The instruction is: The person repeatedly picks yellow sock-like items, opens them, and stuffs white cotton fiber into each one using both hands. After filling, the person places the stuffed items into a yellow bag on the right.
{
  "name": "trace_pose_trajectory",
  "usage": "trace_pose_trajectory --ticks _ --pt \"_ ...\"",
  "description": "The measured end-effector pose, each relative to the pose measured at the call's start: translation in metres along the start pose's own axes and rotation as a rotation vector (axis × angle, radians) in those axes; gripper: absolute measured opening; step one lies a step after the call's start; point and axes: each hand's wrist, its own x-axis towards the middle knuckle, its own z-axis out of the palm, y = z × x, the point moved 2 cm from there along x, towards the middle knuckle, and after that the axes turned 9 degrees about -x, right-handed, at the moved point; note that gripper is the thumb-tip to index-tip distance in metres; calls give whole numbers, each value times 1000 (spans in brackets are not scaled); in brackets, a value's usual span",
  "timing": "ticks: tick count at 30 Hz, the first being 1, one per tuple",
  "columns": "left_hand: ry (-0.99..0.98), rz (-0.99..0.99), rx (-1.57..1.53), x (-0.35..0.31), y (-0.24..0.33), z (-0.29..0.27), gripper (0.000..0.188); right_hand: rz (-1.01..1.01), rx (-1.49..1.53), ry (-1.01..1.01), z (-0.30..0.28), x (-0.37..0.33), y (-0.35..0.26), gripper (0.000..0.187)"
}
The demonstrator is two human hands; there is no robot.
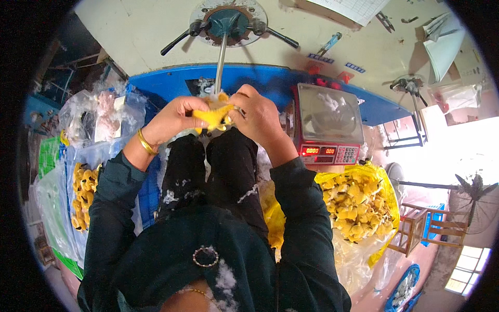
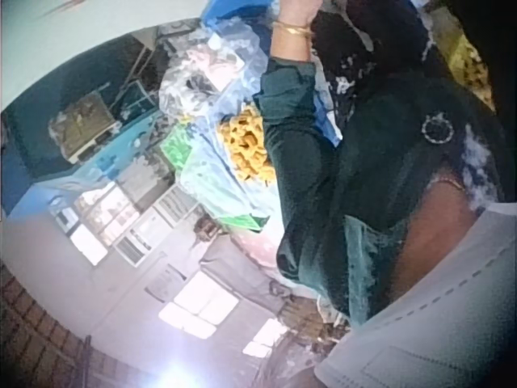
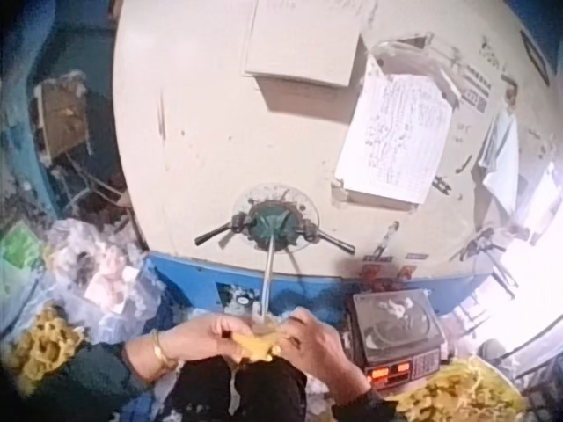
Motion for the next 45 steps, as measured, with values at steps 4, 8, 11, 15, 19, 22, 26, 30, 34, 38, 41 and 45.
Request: trace_pose_trajectory --ticks 4,8,11,15,19,22,26,30,34,38,41,45 --pt "-136 -80 19 -1 2 -2 15 -10 -5 -62 2 -3 -1 12" --pt "83 356 477 9 19 -5 20 6 -134 101 1 3 5 10" --pt "259 556 733 17 25 3 21 65 -217 145 -5 9 9 9" --pt "387 580 1080 22 21 11 19 49 -292 160 -4 10 17 9" --pt "439 648 1128 25 22 12 20 73 -325 176 -5 5 1 11" --pt "440 638 1121 32 22 5 19 112 -364 153 -3 4 -18 12" --pt "452 672 1162 47 21 -8 15 141 -356 110 4 9 -35 13" --pt "525 606 1141 59 25 -23 12 152 -273 123 12 21 -29 16" --pt "622 418 1037 44 42 -11 20 197 -269 138 14 17 -32 17" --pt "376 220 899 56 27 0 39 175 -173 178 23 21 -20 22" --pt "330 209 648 64 18 -7 33 169 -65 -116 28 10 19 28" --pt "301 286 645 84 19 -19 30 326 366 -180 4 -7 -32 28"
